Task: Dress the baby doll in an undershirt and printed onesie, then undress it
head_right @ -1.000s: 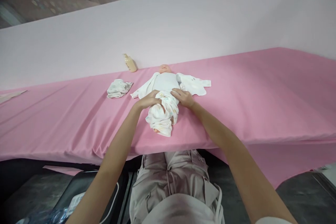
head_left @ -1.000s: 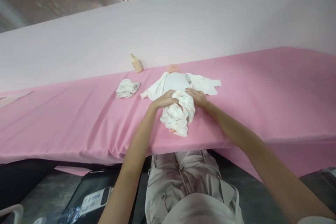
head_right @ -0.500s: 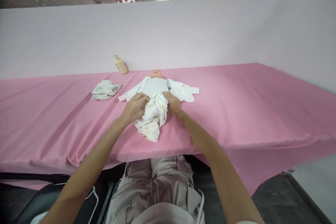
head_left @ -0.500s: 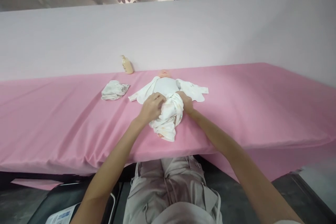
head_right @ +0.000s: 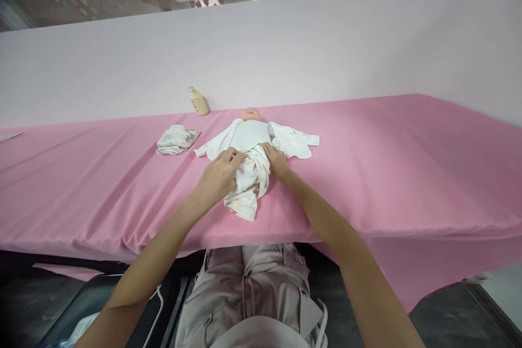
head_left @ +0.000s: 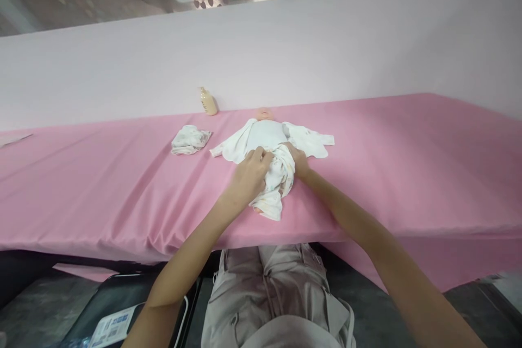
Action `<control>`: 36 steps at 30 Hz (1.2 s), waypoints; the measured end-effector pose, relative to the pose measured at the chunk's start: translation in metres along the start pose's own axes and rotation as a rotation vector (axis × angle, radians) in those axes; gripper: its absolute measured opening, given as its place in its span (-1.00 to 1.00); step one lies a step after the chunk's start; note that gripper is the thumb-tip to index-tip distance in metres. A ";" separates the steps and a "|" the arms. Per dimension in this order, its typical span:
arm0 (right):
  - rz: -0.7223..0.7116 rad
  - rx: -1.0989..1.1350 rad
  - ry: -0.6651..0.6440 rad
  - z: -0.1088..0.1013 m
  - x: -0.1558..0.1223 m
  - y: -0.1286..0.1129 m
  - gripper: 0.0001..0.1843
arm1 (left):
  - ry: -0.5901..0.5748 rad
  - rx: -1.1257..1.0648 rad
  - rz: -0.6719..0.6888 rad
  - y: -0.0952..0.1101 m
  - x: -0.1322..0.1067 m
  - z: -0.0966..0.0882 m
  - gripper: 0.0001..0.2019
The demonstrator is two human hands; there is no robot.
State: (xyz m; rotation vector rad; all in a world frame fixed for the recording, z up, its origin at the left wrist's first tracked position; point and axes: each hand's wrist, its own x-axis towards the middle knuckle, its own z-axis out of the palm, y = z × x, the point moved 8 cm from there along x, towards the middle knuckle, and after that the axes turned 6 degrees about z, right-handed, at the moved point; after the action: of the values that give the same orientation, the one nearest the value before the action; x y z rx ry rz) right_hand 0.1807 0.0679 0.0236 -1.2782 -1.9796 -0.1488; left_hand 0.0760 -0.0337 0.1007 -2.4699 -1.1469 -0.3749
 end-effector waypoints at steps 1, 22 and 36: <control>-0.007 -0.010 -0.004 0.002 0.000 0.000 -0.72 | -0.005 -0.007 -0.015 0.000 -0.002 -0.004 -0.54; -0.012 -0.187 -0.079 0.011 0.001 0.004 -0.65 | 0.525 -0.711 -0.427 -0.051 -0.022 0.013 -0.66; 0.025 -0.133 -0.082 0.010 0.004 0.009 -0.68 | 0.569 -0.851 -0.264 -0.043 -0.018 0.029 -0.83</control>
State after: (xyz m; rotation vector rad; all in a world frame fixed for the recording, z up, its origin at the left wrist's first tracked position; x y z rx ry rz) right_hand 0.1820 0.0802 0.0166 -1.4138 -2.0515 -0.2224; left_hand 0.0338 -0.0073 0.0776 -2.5183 -1.1950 -1.8253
